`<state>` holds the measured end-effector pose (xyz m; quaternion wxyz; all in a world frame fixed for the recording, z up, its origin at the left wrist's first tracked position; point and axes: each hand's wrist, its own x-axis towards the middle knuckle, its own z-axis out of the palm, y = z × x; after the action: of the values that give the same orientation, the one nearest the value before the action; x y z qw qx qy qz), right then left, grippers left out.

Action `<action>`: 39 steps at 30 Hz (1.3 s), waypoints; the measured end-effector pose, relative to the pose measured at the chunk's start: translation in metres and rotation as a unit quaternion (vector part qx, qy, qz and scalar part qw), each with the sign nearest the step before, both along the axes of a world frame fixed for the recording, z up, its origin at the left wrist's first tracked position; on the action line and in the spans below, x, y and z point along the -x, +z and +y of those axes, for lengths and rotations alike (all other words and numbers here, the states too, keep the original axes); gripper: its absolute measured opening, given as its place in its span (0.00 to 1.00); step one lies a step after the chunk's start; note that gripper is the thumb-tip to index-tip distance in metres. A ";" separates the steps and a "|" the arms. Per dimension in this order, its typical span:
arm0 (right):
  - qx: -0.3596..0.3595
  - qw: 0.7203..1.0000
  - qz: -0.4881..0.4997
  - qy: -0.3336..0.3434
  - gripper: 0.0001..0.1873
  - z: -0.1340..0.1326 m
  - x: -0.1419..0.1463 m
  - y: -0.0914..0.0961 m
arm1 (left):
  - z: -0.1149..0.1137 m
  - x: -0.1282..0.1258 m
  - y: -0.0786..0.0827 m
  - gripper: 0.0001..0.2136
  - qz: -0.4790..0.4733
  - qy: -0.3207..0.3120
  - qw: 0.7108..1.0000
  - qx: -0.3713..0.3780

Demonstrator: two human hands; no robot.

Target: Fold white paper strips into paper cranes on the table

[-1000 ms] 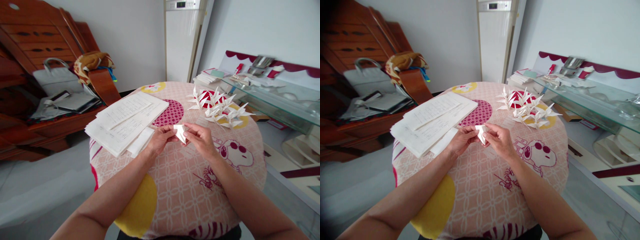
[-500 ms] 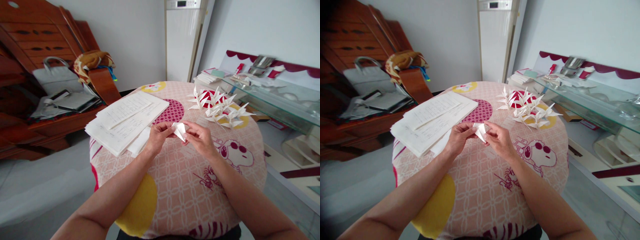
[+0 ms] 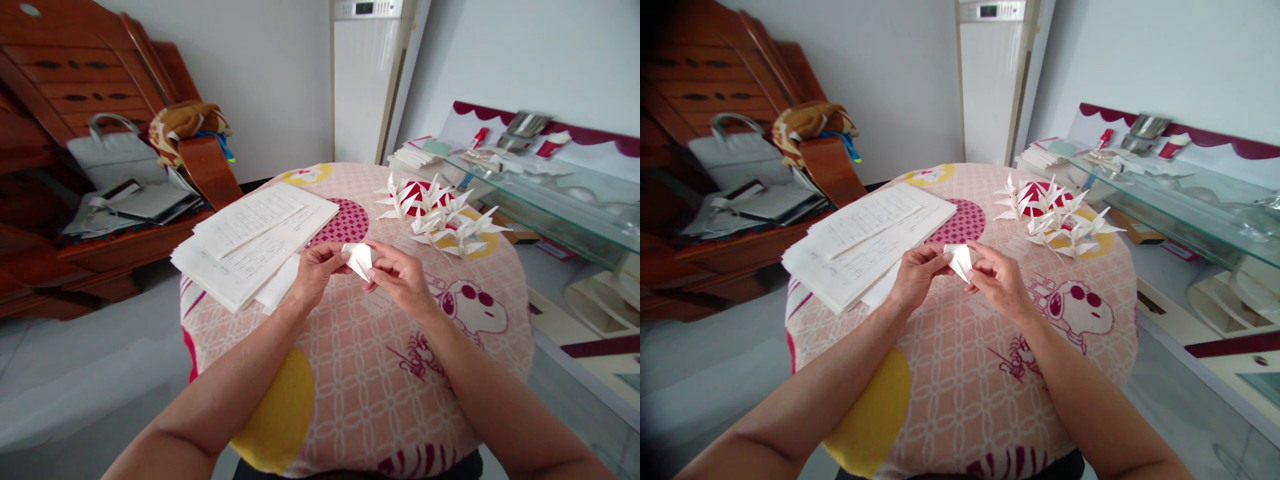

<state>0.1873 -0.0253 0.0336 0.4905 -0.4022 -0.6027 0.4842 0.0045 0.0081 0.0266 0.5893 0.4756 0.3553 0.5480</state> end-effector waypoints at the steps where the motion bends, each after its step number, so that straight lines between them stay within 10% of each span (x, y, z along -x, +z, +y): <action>1: -0.002 1.000 0.001 0.000 0.36 0.000 0.000 0.000 | 0.000 0.000 0.000 0.14 0.000 0.000 1.000 -0.001; 39: -0.113 0.985 -0.126 -0.026 0.32 0.006 0.000 -0.017 | 0.001 -0.007 -0.011 0.12 0.105 -0.053 0.993 -0.028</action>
<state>0.1876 -0.0193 0.0170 0.4659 -0.4174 -0.6997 0.3453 0.0117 0.0087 0.0160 0.5634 0.5645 0.3741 0.4732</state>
